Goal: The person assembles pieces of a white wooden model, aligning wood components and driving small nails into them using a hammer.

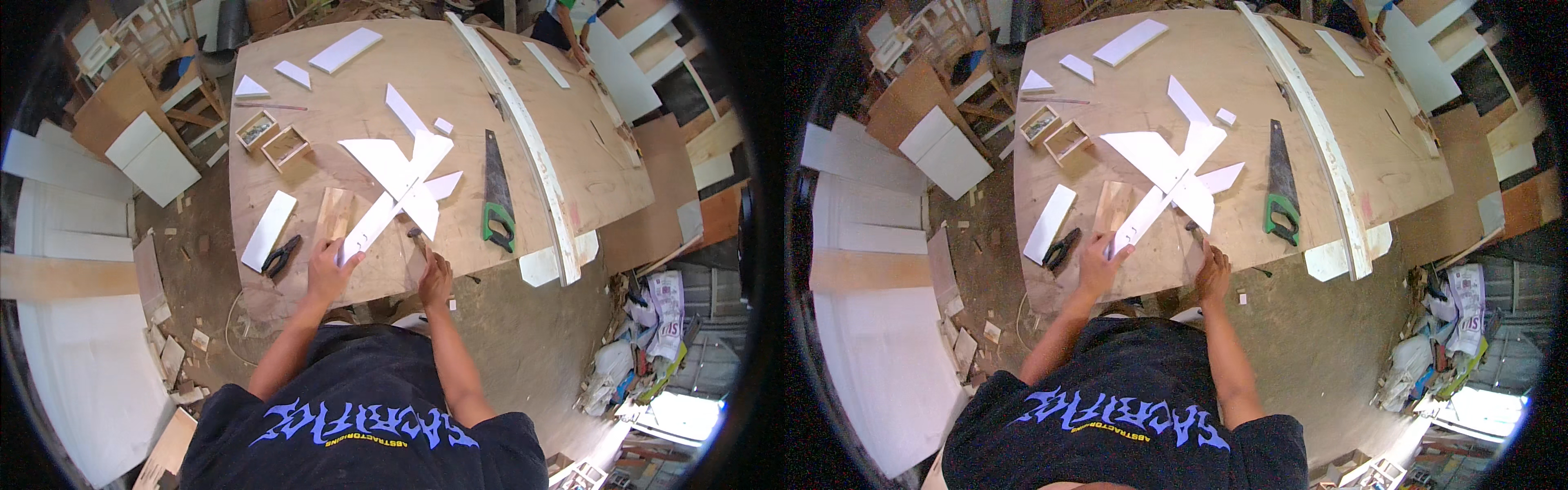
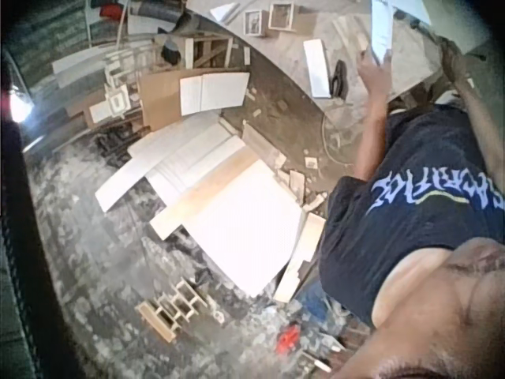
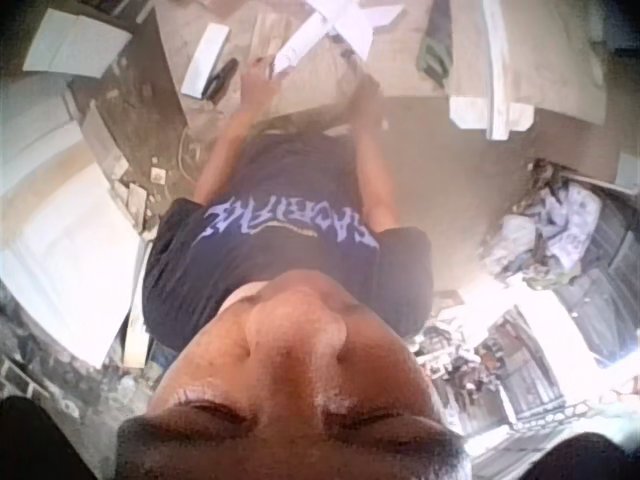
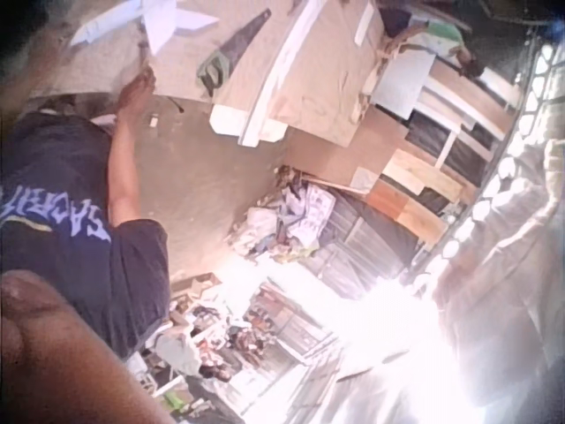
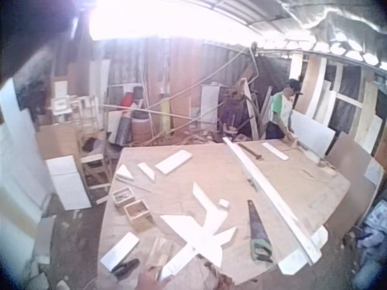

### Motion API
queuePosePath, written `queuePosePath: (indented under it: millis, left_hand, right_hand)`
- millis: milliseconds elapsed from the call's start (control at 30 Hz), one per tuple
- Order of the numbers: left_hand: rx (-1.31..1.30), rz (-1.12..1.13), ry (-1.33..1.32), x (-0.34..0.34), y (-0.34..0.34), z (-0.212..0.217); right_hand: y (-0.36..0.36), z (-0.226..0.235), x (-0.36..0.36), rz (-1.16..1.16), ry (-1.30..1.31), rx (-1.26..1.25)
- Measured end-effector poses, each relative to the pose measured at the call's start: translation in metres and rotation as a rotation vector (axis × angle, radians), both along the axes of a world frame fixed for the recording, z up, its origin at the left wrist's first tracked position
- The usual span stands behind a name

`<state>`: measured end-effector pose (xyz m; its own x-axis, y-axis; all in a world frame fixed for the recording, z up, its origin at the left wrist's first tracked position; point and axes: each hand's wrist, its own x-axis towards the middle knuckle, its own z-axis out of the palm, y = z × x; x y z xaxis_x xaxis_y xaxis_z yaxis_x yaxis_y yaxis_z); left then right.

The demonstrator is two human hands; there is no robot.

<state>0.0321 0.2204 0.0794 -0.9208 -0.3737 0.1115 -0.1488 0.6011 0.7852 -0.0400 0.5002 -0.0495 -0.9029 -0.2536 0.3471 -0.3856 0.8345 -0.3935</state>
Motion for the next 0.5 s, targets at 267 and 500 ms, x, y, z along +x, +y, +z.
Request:
queuePosePath:
  millis: [267,500]
  left_hand:
    - [-0.007,0.164,-0.029,-0.014,0.052,-0.011]
    - [-0.068,0.35,-0.016,-0.01,0.093,-0.014]
  right_hand:
    - [0.014,0.02,-0.047,0.12,-0.116,0.025]
    - [0.058,0.07,-0.094,0.054,-0.542,-0.363]
